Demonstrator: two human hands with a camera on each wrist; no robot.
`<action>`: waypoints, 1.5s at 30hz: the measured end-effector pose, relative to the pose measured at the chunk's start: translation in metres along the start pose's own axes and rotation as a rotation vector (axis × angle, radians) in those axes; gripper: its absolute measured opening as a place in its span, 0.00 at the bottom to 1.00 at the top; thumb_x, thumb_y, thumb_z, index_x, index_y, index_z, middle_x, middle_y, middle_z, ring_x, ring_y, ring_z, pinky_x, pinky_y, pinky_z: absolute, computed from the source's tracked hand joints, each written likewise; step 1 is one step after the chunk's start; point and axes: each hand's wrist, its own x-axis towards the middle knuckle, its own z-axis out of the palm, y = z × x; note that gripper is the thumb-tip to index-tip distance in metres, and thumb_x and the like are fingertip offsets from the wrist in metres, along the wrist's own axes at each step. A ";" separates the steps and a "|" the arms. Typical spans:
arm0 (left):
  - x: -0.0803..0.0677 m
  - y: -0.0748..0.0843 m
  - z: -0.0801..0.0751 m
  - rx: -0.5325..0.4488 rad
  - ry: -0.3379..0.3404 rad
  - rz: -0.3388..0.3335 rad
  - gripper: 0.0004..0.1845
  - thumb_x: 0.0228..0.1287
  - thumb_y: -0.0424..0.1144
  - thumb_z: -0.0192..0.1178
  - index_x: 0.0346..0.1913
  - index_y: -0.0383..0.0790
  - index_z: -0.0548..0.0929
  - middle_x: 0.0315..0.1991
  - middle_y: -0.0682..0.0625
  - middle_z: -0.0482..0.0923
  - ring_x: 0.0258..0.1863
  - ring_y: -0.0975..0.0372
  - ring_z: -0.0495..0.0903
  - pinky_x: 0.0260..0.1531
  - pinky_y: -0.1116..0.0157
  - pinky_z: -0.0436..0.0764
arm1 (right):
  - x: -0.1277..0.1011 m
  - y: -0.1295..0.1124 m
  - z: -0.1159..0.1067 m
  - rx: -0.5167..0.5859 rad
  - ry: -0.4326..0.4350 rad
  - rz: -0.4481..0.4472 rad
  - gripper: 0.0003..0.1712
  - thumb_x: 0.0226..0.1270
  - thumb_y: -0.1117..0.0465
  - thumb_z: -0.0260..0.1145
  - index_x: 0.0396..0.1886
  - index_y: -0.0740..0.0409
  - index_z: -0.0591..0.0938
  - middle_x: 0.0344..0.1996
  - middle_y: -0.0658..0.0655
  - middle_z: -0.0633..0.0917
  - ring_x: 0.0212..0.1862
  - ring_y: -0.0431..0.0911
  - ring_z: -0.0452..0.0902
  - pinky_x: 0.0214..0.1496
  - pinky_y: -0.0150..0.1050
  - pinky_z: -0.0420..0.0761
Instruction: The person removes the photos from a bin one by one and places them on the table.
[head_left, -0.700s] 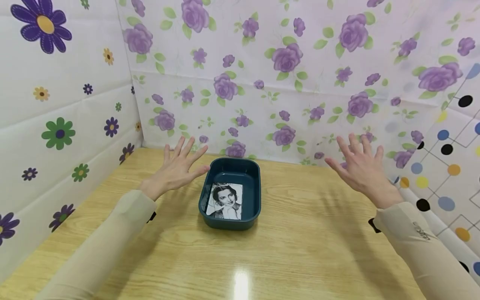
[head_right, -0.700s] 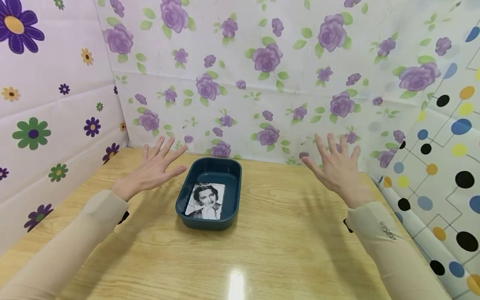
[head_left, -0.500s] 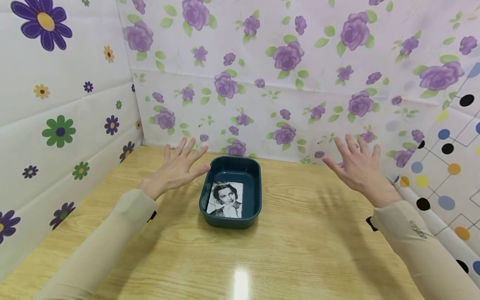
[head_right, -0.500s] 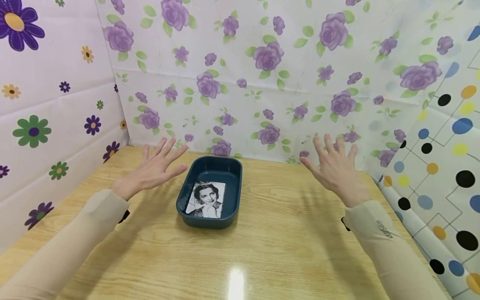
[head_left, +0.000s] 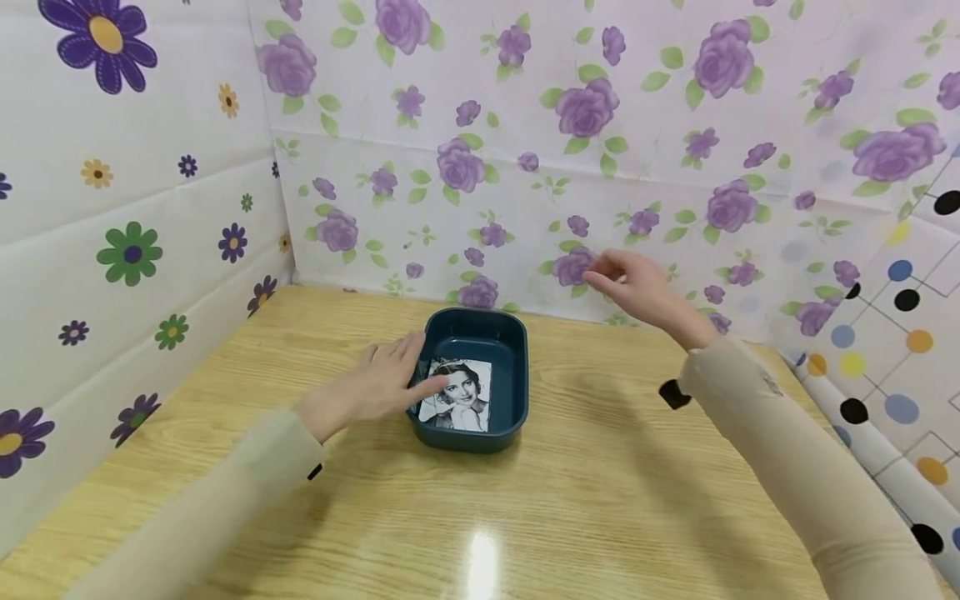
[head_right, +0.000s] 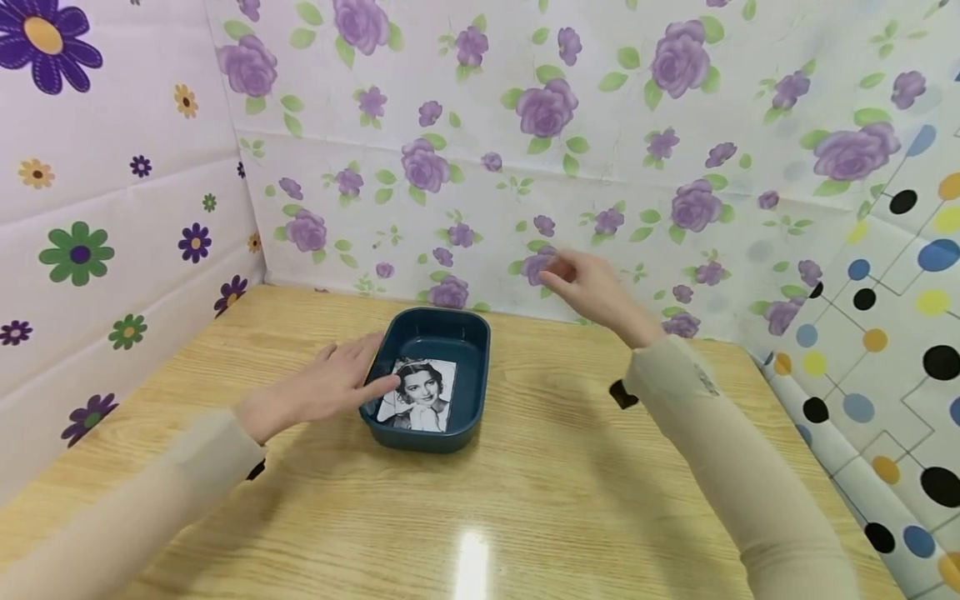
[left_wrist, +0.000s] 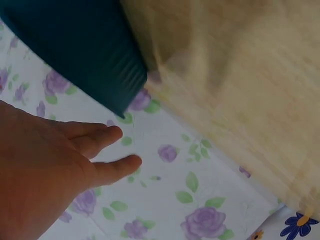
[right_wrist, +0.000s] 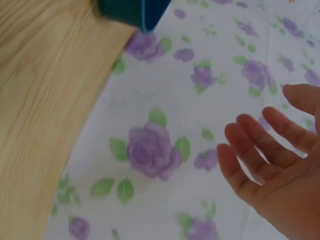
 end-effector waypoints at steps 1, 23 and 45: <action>-0.003 0.002 0.003 0.010 -0.003 -0.002 0.55 0.63 0.77 0.33 0.77 0.37 0.38 0.77 0.38 0.44 0.77 0.44 0.47 0.70 0.36 0.40 | 0.007 -0.004 0.004 0.033 -0.004 -0.010 0.17 0.72 0.49 0.59 0.47 0.57 0.81 0.41 0.59 0.85 0.43 0.50 0.80 0.46 0.46 0.77; -0.018 0.000 0.029 0.055 -0.042 -0.007 0.59 0.58 0.80 0.36 0.77 0.37 0.37 0.78 0.41 0.40 0.77 0.48 0.46 0.70 0.37 0.35 | 0.066 -0.028 0.118 0.336 -0.274 -0.084 0.10 0.67 0.54 0.66 0.38 0.56 0.83 0.39 0.65 0.86 0.39 0.63 0.80 0.42 0.53 0.82; -0.018 0.002 0.028 0.007 -0.103 -0.055 0.60 0.56 0.82 0.36 0.77 0.42 0.33 0.79 0.48 0.35 0.77 0.50 0.51 0.71 0.37 0.39 | 0.079 -0.042 0.184 0.149 -0.557 -0.273 0.04 0.60 0.64 0.71 0.31 0.61 0.86 0.27 0.56 0.86 0.27 0.36 0.75 0.35 0.28 0.76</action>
